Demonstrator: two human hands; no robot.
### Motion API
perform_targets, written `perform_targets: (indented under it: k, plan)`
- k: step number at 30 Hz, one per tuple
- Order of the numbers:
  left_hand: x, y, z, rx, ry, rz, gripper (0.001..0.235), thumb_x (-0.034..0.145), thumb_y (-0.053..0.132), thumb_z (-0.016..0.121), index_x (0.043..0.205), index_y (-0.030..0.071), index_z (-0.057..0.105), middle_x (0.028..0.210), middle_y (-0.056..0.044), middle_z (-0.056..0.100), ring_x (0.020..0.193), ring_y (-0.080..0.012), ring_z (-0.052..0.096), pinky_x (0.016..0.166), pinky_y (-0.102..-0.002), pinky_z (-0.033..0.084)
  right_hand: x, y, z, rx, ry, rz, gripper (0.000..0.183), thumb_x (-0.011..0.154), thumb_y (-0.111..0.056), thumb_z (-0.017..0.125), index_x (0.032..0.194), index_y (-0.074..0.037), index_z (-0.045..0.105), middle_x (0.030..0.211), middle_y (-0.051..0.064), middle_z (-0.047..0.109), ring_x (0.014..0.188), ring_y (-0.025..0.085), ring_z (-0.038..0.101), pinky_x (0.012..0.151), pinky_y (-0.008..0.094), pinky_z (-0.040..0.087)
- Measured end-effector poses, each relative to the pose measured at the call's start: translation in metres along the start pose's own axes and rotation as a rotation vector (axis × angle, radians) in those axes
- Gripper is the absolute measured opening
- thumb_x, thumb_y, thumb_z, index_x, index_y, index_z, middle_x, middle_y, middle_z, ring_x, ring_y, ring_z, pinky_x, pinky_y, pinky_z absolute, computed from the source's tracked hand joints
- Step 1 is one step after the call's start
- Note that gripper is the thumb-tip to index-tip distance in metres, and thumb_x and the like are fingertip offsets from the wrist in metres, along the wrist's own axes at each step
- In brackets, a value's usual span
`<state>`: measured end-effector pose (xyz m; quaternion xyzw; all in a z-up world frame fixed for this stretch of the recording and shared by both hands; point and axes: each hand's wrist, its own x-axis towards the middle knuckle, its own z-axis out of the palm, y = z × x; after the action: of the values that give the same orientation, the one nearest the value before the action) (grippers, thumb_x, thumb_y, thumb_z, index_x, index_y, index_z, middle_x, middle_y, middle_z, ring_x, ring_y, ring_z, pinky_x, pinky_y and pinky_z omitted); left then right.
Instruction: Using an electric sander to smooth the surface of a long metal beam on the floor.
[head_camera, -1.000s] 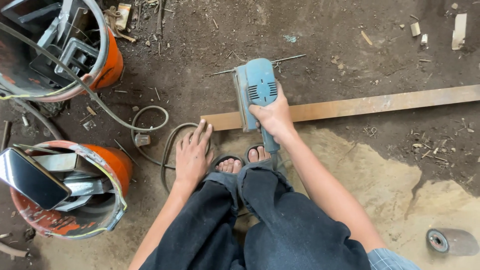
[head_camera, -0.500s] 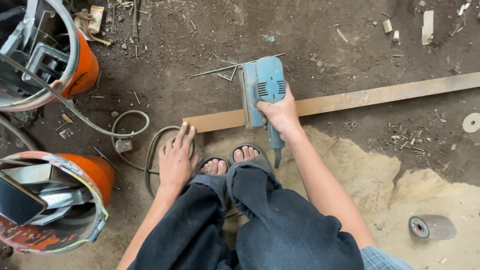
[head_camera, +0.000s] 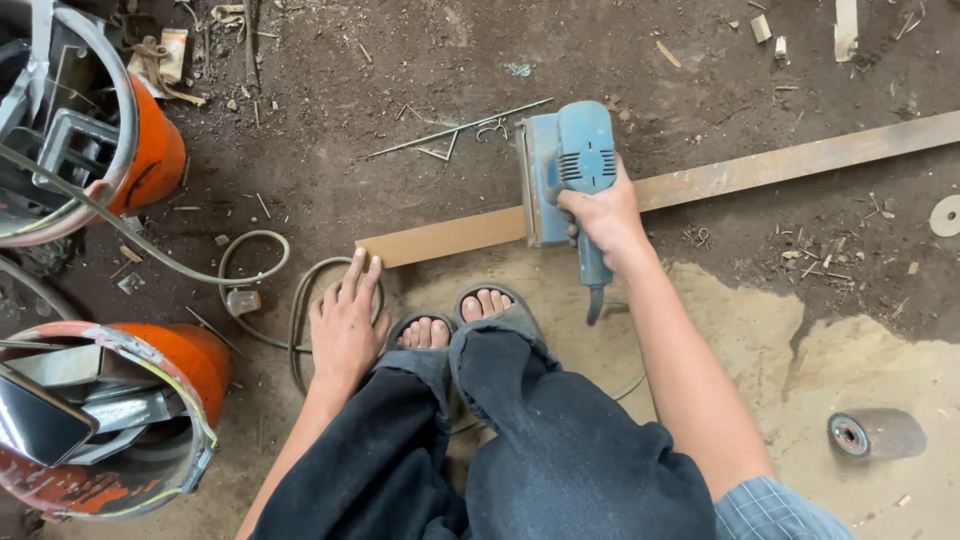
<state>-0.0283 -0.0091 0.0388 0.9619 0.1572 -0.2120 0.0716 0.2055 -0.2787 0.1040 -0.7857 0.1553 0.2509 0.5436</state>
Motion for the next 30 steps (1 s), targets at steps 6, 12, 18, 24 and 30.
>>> perform_targets:
  k: [6, 12, 18, 24, 30]
  plan:
    - [-0.001, 0.001, -0.003, 0.011, -0.026, -0.007, 0.083, 0.087, 0.036, 0.063, 0.161, 0.034, 0.026, 0.169, 0.009, 0.020, 0.132, -0.0267, 0.050, 0.109, -0.050, 0.043, 0.011, 0.022, -0.010, 0.012, 0.048, 0.030, 0.053, 0.077, -0.006, 0.069, 0.127, -0.012, 0.052, 0.064, 0.009, 0.063, 0.047, 0.015, 0.063, 0.042, 0.032, 0.058]
    - [-0.001, 0.002, -0.006, 0.023, -0.041, -0.007, 0.081, 0.090, 0.038, 0.062, 0.162, 0.034, 0.024, 0.169, 0.010, 0.018, 0.133, -0.0259, 0.050, 0.109, -0.050, 0.043, 0.011, 0.023, -0.025, -0.111, -0.094, -0.022, 0.049, 0.074, -0.005, 0.071, 0.121, -0.011, 0.057, 0.066, 0.013, 0.065, 0.049, 0.018, 0.064, 0.044, 0.036, 0.057]
    - [-0.002, 0.004, -0.008, 0.019, -0.050, -0.007, 0.082, 0.089, 0.036, 0.063, 0.161, 0.034, 0.024, 0.170, 0.009, 0.016, 0.133, -0.0266, 0.050, 0.110, -0.051, 0.043, 0.002, 0.032, -0.006, 0.047, 0.034, 0.017, 0.055, 0.077, -0.006, 0.069, 0.129, -0.010, 0.051, 0.068, 0.013, 0.065, 0.047, 0.017, 0.063, 0.041, 0.032, 0.057]
    - [0.001, 0.004, -0.007, 0.024, -0.073, -0.018, 0.083, 0.090, 0.036, 0.063, 0.162, 0.035, 0.023, 0.170, 0.011, 0.014, 0.134, -0.0263, 0.049, 0.111, -0.052, 0.042, 0.008, 0.032, -0.015, -0.115, -0.158, -0.079, 0.069, 0.072, -0.004, 0.072, 0.139, -0.007, 0.054, 0.078, 0.017, 0.067, 0.049, 0.020, 0.066, 0.043, 0.035, 0.058]
    - [-0.001, 0.004, -0.011, 0.016, -0.085, -0.017, 0.085, 0.089, 0.035, 0.063, 0.163, 0.035, 0.021, 0.170, 0.010, 0.013, 0.135, -0.0267, 0.049, 0.111, -0.052, 0.042, -0.004, 0.025, -0.009, -0.049, -0.175, -0.041, 0.095, 0.076, -0.006, 0.076, 0.158, -0.004, 0.028, 0.100, 0.023, 0.067, 0.054, 0.020, 0.067, 0.047, 0.035, 0.060]
